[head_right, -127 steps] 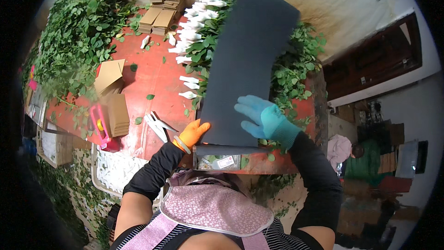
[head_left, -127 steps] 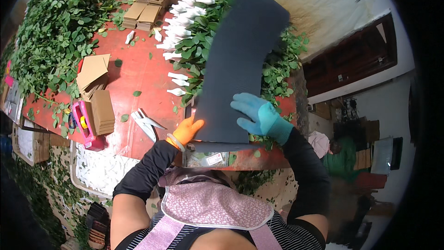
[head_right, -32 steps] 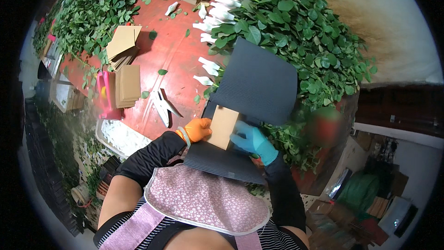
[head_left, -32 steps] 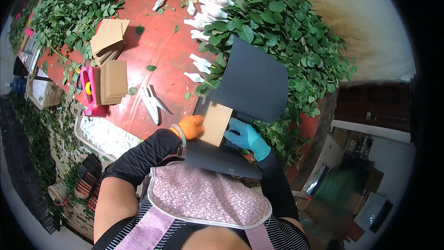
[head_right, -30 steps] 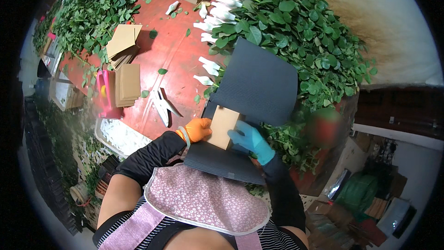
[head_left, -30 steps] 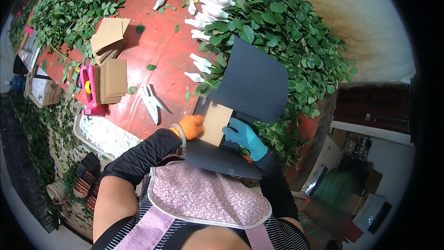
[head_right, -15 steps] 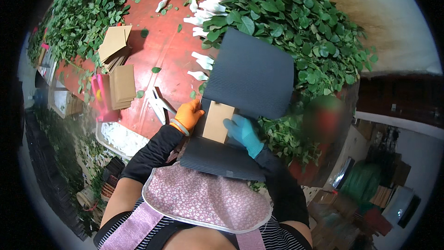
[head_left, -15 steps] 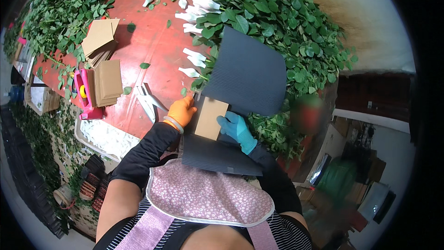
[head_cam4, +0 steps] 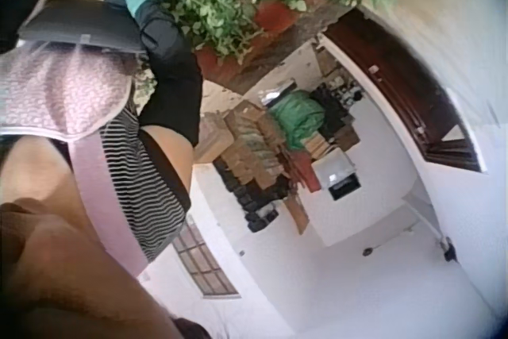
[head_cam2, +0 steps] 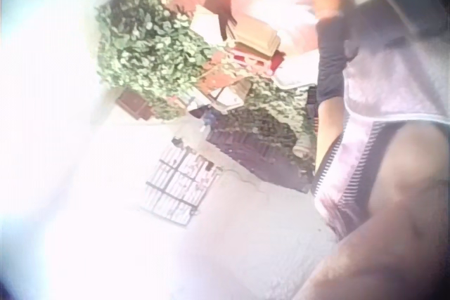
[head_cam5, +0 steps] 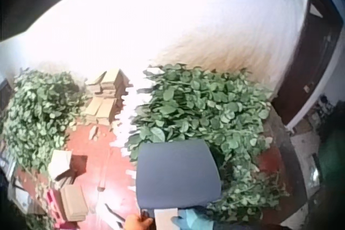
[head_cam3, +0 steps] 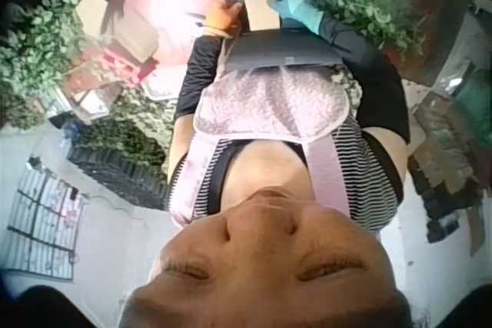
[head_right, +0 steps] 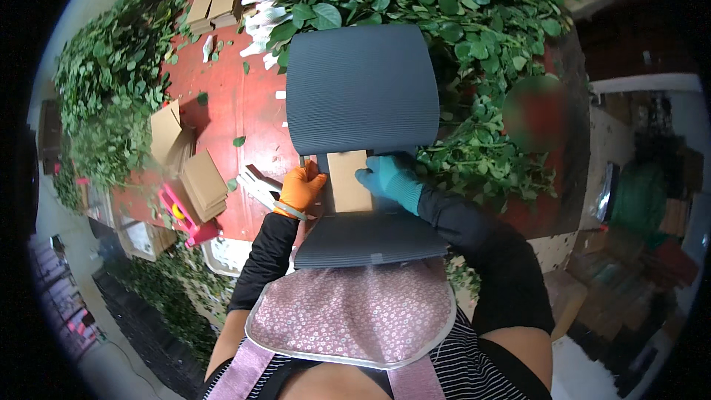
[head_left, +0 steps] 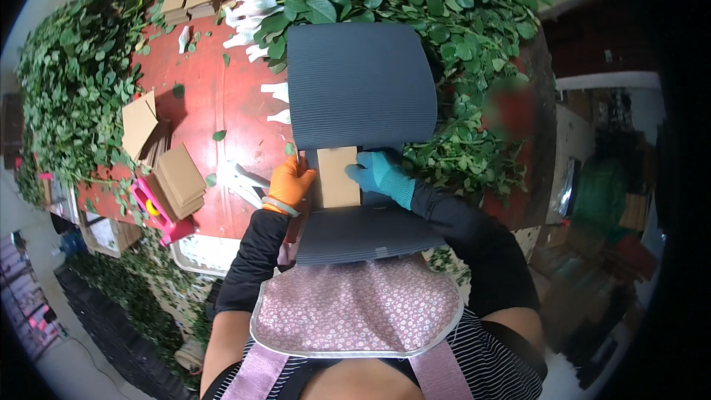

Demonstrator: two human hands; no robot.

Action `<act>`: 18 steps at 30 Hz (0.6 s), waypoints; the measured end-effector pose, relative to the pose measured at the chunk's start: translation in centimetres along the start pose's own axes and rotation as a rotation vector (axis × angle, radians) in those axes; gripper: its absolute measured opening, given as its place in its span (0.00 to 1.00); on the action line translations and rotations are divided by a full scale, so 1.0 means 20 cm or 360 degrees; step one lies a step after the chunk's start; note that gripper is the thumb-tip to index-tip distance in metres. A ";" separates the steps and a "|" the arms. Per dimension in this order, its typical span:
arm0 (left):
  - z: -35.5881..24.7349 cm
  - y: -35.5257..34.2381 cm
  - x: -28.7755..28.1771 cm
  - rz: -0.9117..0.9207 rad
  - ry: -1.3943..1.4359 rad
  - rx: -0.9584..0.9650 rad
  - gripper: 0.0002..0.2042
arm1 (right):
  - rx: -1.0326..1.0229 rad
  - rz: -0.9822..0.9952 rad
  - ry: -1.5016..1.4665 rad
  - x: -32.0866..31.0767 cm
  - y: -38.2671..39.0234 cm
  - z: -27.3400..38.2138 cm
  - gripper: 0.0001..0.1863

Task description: The person places pink roses and green foliage into a black foam floral block, arranging them one at a time. The person uses both hands to position the stems and leaves within the block.

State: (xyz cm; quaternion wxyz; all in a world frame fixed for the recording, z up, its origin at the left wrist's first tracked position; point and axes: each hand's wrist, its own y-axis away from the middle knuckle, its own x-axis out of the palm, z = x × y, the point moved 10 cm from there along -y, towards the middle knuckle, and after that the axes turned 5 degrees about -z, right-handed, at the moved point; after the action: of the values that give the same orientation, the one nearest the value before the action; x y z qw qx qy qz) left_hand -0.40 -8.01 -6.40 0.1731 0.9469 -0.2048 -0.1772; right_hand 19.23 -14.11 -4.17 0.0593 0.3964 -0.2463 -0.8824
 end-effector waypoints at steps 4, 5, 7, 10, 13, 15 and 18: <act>-0.21 0.03 -0.04 0.0099 -0.0263 -0.0039 0.28 | 0.0054 0.0138 0.0143 0.00 0.01 0.03 0.23; -0.24 0.00 -0.05 -0.0095 -0.0465 0.0383 0.25 | 0.0097 0.0190 0.0118 0.00 0.02 0.04 0.23; -0.23 -0.03 -0.02 -0.0084 -0.0748 0.0346 0.31 | 0.0192 0.0297 0.0079 -0.02 0.04 0.05 0.23; -0.23 -0.04 -0.02 -0.0126 -0.0746 0.0336 0.32 | -0.0386 -0.0159 0.0845 -0.21 0.10 0.31 0.22; -0.18 -0.02 -0.03 -0.0118 -0.0828 0.0262 0.33 | -0.0687 0.0008 0.0919 -0.19 0.19 0.49 0.24; -0.16 -0.04 -0.01 -0.0080 -0.0811 0.0293 0.36 | -0.0978 -0.0059 0.0955 -0.16 0.27 0.54 0.31; -0.18 -0.05 0.00 -0.0120 -0.0957 0.0234 0.36 | -0.1107 -0.0040 0.1114 -0.08 0.23 0.50 0.31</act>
State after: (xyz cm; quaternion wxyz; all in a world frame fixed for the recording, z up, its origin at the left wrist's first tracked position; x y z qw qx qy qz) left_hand 1.27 -6.24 -3.61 0.0290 0.8690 -0.2239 -0.4402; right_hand 12.65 -13.73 4.75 0.2568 0.6287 0.1024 -0.7268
